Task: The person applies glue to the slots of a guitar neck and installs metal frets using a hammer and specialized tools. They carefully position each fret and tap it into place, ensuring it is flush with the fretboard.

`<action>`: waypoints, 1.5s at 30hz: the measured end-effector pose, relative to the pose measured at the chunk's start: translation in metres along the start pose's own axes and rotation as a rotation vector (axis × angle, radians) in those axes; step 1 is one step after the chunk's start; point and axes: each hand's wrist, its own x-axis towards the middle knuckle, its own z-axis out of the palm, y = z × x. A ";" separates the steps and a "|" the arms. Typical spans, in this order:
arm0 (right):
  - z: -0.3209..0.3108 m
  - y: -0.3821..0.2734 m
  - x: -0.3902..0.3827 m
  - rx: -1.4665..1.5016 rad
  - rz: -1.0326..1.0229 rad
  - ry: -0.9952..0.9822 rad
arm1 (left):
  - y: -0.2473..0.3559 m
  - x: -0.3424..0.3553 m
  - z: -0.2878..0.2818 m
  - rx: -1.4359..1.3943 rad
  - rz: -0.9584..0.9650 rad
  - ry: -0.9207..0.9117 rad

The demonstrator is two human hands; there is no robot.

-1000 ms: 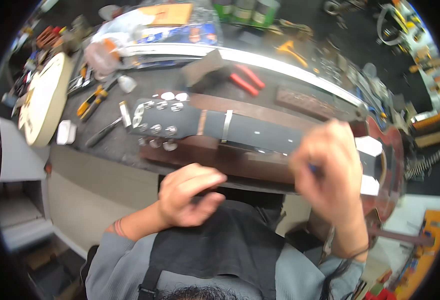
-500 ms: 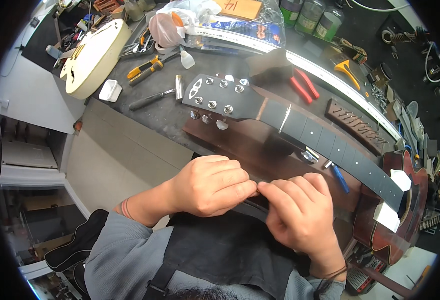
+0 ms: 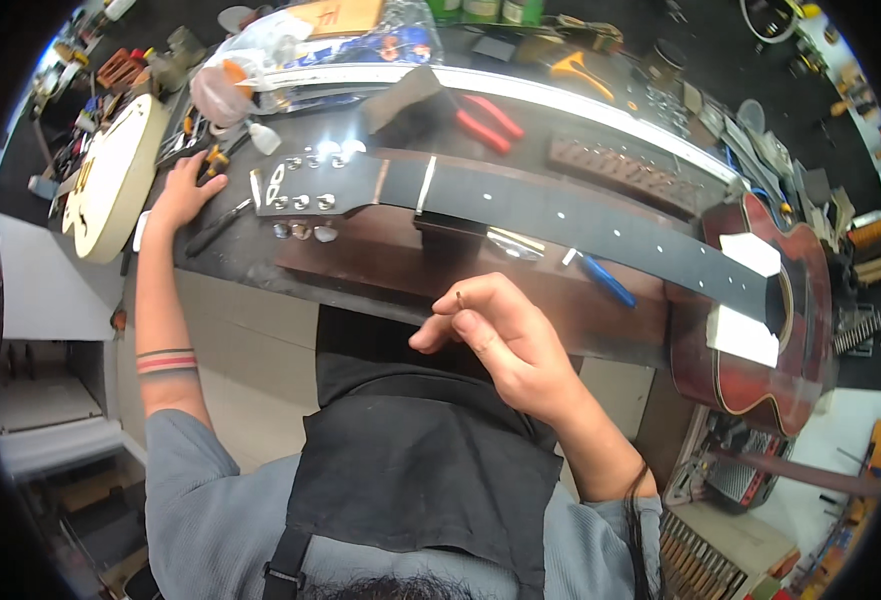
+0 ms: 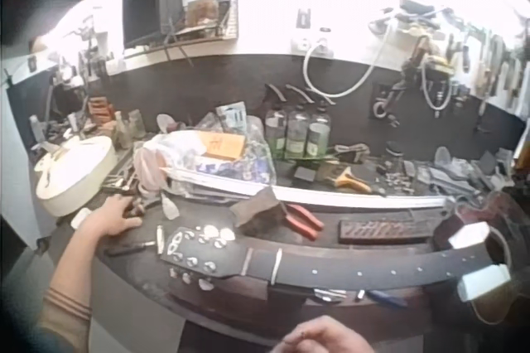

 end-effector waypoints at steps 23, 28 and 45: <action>0.011 -0.013 -0.025 -0.048 -0.041 0.252 | 0.000 -0.030 -0.079 -0.767 -0.224 -0.326; 0.004 -0.018 -0.025 0.198 0.089 0.214 | 0.005 -0.078 -0.103 -1.040 -0.301 -0.212; 0.035 -0.018 -0.016 0.534 0.307 -0.041 | 0.263 -0.204 -0.067 -1.910 0.345 -0.304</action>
